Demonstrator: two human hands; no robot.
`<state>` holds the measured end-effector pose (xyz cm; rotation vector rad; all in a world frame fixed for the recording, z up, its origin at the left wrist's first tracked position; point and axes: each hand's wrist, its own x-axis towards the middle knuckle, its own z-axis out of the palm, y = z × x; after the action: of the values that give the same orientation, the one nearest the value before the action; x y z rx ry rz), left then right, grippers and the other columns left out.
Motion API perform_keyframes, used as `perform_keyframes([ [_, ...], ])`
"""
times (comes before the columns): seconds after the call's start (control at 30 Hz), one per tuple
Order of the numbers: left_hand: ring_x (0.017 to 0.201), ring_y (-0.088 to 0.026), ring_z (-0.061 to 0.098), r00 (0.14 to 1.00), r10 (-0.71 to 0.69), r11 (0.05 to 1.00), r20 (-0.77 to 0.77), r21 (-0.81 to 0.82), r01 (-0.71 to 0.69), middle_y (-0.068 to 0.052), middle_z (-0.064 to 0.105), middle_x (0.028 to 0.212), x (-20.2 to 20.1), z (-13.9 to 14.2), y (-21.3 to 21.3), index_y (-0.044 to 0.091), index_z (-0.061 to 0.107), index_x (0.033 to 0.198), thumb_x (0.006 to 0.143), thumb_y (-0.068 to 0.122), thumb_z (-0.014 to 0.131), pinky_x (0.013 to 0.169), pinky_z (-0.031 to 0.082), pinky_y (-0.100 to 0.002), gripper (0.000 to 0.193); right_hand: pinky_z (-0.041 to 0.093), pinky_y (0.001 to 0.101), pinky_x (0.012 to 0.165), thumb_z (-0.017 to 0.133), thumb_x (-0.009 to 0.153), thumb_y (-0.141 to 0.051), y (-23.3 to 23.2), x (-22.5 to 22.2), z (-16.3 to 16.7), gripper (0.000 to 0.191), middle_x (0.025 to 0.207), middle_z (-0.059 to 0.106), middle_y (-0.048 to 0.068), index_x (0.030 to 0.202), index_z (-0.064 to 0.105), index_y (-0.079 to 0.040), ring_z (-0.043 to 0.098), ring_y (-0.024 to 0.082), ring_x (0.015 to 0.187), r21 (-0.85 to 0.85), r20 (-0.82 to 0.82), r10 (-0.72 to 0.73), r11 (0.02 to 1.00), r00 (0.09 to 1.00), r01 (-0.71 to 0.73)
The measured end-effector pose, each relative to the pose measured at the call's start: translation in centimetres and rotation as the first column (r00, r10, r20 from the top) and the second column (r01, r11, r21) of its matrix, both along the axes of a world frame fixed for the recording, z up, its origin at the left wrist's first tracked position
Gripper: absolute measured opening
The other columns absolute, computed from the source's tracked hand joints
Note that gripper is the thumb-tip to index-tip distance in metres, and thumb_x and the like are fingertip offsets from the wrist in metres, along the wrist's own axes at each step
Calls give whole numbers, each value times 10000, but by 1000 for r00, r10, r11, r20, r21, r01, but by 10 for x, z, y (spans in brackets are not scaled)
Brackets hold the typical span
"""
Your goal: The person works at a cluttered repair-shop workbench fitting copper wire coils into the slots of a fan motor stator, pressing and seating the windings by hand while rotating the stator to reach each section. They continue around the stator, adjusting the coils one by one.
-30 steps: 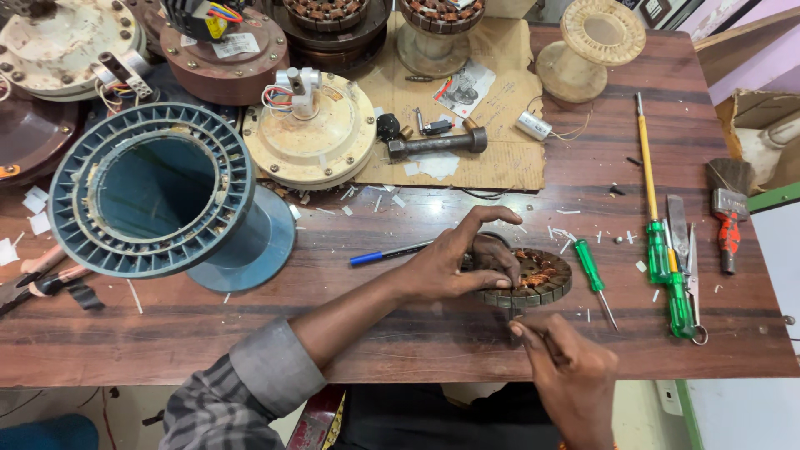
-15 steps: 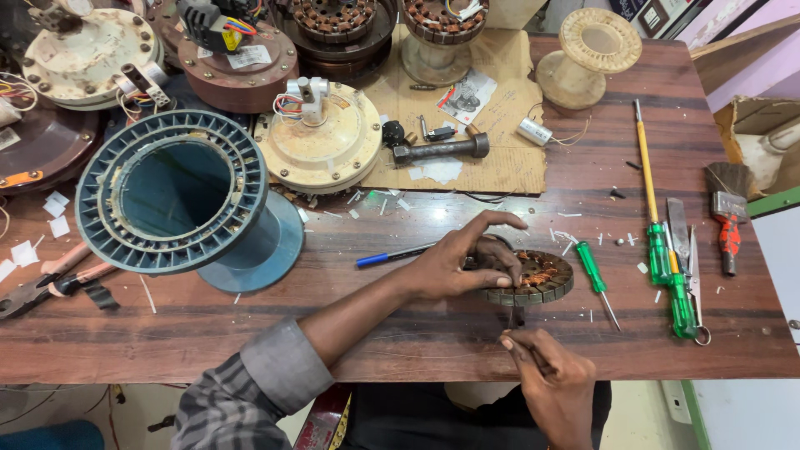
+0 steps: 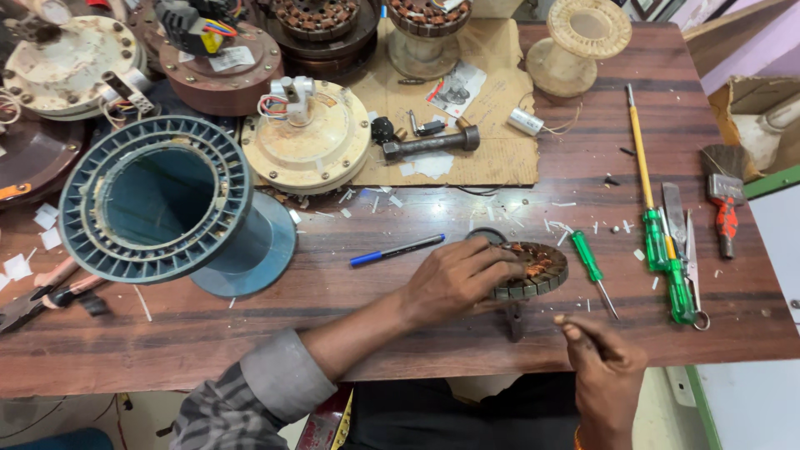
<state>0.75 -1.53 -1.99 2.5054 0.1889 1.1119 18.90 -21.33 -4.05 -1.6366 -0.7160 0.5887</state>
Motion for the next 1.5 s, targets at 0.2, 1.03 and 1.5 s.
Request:
perform_keyframes([
  [0.2, 952, -204, 676, 999, 9, 988, 38, 153, -15, -56, 710, 1110, -2, 4, 4, 79, 693, 1169, 872, 288, 822, 739, 574, -339, 385, 537, 222, 777, 722, 921, 14, 36, 2, 45, 144, 960, 788, 109, 1053, 774, 40, 688, 102, 854, -32, 181, 165, 986, 970, -162],
  [1.03, 991, -191, 689, 998, -1, 975, 64, 223, -13, -34, 727, 1148, -5, 8, 10, 102, 724, 1173, 908, 138, 730, 724, 575, -318, 268, 502, 287, 465, 772, 856, -156, 86, 5, 104, 185, 775, 791, 76, 1032, 820, -126, 696, 93, 541, -387, 630, 463, 883, 624, -264],
  [1.5, 904, -178, 649, 997, 9, 989, 72, 150, -20, -27, 703, 1056, 5, -4, 6, 99, 702, 1085, 895, 331, 804, 666, 547, -321, 317, 550, 282, 569, 768, 852, -57, 90, 11, 109, 200, 839, 775, 96, 1050, 787, -75, 743, 158, 657, -237, 743, 410, 900, 529, -365],
])
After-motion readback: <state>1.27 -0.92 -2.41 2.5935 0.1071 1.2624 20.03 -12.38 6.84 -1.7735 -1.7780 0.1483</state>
